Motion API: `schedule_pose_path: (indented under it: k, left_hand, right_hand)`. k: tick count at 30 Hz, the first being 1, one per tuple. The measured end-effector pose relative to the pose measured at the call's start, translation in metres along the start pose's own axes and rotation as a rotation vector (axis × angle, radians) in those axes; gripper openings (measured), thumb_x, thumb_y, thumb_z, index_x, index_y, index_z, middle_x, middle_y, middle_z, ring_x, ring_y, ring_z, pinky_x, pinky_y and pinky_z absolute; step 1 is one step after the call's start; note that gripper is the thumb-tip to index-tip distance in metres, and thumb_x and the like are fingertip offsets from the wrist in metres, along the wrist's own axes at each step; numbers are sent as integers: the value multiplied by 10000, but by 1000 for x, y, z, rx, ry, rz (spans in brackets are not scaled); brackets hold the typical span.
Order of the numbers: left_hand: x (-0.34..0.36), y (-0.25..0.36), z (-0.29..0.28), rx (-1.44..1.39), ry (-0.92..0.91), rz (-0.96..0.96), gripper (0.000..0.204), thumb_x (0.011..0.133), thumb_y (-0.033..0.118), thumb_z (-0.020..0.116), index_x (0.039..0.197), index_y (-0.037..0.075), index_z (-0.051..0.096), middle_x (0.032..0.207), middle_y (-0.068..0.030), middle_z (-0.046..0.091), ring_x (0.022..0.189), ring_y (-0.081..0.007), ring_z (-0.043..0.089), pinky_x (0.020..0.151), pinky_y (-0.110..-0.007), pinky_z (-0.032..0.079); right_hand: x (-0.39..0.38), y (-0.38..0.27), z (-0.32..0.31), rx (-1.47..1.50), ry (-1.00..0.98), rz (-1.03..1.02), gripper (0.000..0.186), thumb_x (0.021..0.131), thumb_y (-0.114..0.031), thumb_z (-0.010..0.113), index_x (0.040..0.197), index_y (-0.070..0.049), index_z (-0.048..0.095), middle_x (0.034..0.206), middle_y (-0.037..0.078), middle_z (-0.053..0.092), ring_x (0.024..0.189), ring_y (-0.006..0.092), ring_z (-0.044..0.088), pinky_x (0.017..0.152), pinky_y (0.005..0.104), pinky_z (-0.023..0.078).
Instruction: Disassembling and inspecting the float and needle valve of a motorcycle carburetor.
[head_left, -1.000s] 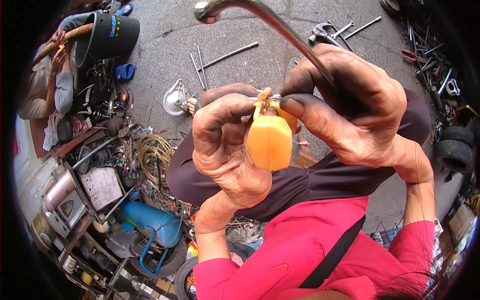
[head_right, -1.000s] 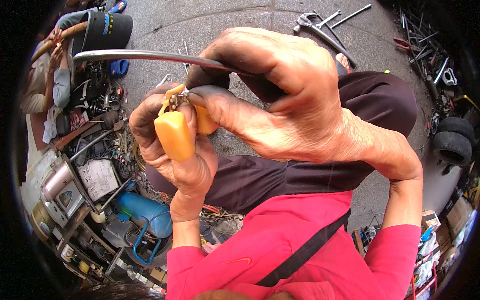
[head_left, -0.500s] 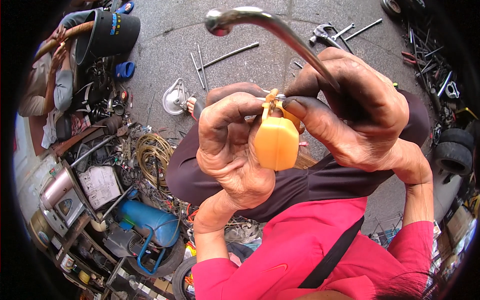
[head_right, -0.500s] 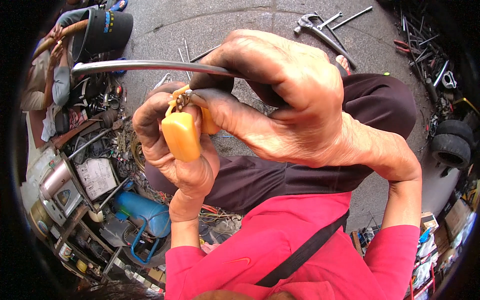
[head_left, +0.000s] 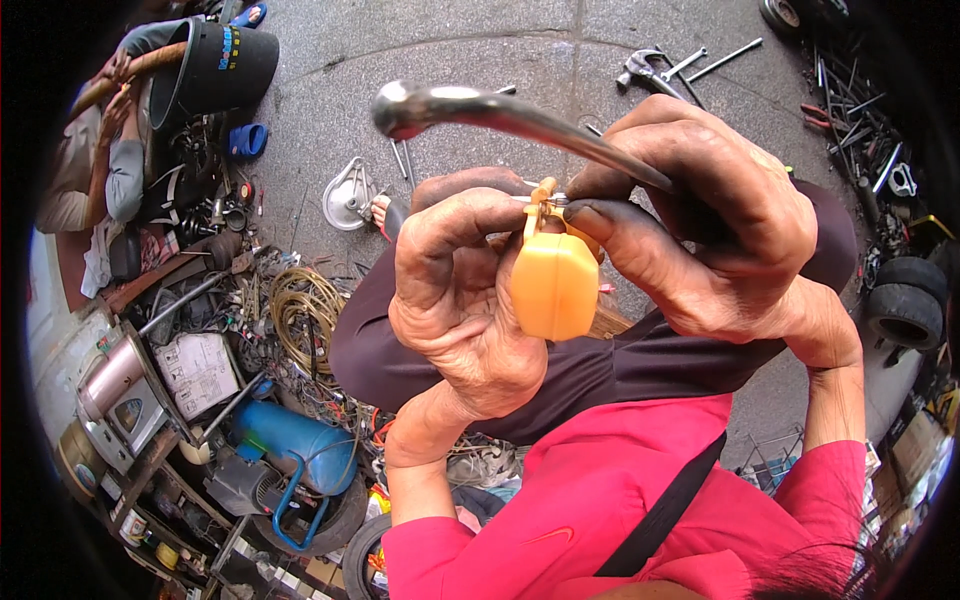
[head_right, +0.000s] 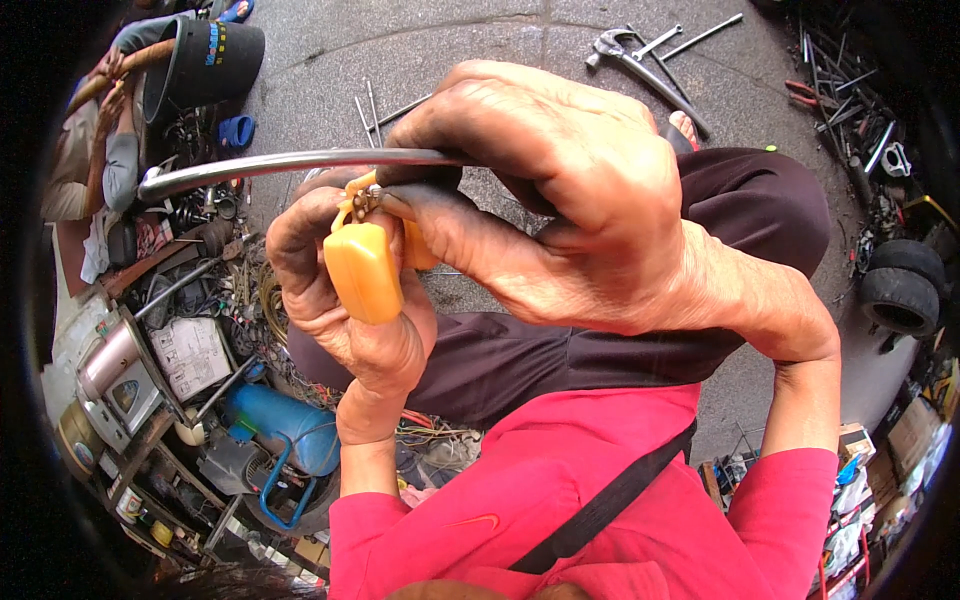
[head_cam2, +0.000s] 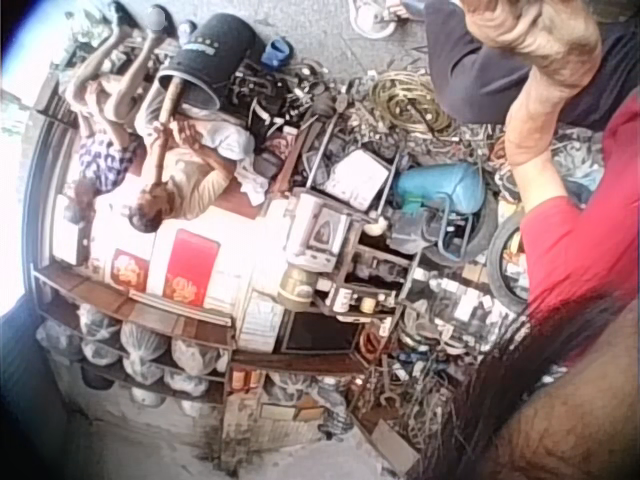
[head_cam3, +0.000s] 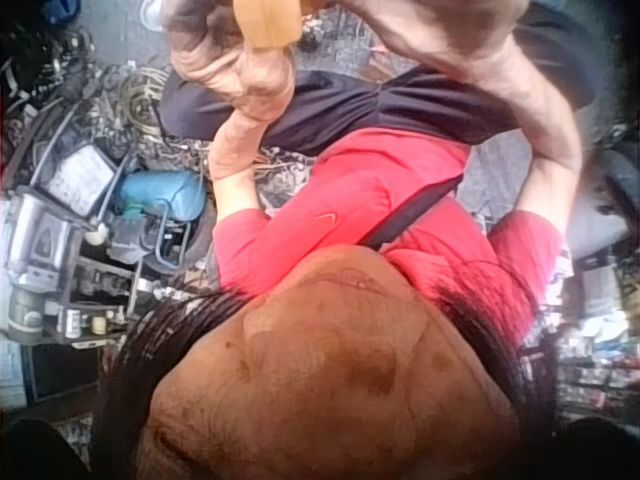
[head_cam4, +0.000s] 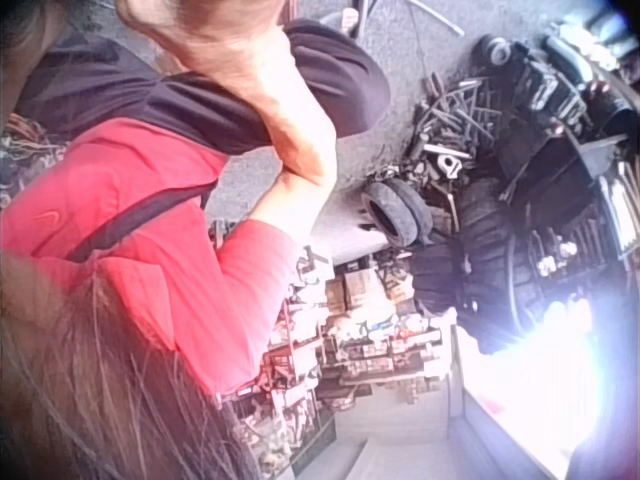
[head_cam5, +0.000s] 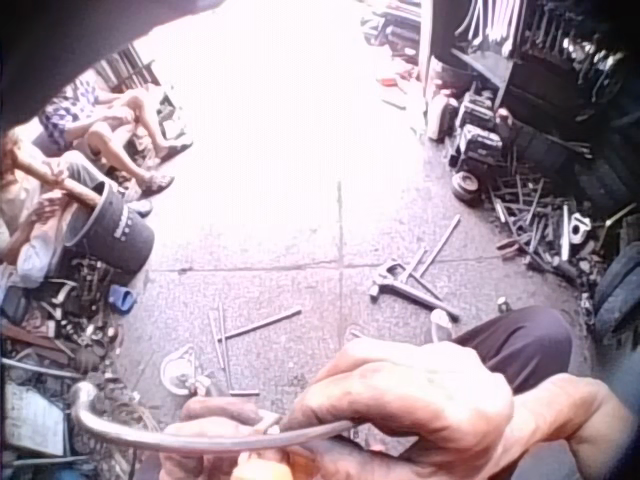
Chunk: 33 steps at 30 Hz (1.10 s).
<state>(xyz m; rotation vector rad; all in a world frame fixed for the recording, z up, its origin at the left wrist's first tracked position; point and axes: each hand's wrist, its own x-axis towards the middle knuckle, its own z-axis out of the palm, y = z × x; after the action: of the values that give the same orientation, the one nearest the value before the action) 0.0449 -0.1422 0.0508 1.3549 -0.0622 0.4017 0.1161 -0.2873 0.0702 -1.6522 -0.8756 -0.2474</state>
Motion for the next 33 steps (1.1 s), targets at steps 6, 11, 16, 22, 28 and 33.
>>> schedule_pose_path:
  k: [6, 11, 16, 22, 28, 33]
  left_hand:
    - [-1, -1, -2, 20, 20, 0, 492, 749, 313, 679, 1082, 22, 464, 1031, -110, 521, 945, -160, 542, 863, -266, 426]
    - [0, -2, -2, 8, 18, 6, 500, 744, 317, 691, 1073, 15, 467, 1045, -120, 531, 969, -175, 546, 889, -287, 423]
    - [0, -2, -2, 41, 37, -2, 544, 730, 360, 703, 1062, 1, 466, 1046, -126, 535, 975, -186, 548, 897, -298, 423]
    - [2, -5, -3, 84, 26, 108, 642, 707, 442, 712, 1053, -24, 440, 1029, -146, 534, 962, -204, 548, 875, -309, 437]
    - [8, 5, 5, 332, 121, 191, 351, 703, -75, 668, 959, 15, 445, 908, -120, 513, 807, -147, 522, 725, -262, 476]
    - [10, 7, 9, 339, 186, 193, 363, 678, -82, 672, 959, 2, 458, 898, -120, 526, 731, -138, 547, 604, -223, 494]
  right_hand:
    - [1, 0, 1, -19, -5, -3, 265, 619, 39, 692, 852, 100, 580, 671, 128, 597, 603, 222, 570, 550, 290, 457]
    - [1, 0, 0, -11, -7, 12, 260, 626, 39, 685, 855, 102, 579, 674, 133, 599, 606, 219, 570, 548, 288, 456]
    - [2, 1, 1, 13, -7, 6, 257, 634, 43, 676, 863, 103, 575, 680, 139, 602, 609, 216, 570, 551, 288, 456]
    - [1, 1, 2, -16, -19, 17, 251, 662, 26, 681, 876, 94, 568, 688, 133, 599, 615, 215, 568, 560, 285, 453]
    - [-12, 2, 6, 226, -50, 279, 203, 809, -21, 615, 972, 70, 537, 868, 104, 578, 782, 143, 556, 668, 249, 457]
    - [-11, -3, 4, 341, -106, 473, 244, 846, -55, 591, 1043, 63, 509, 931, 84, 566, 815, 104, 559, 719, 217, 460]
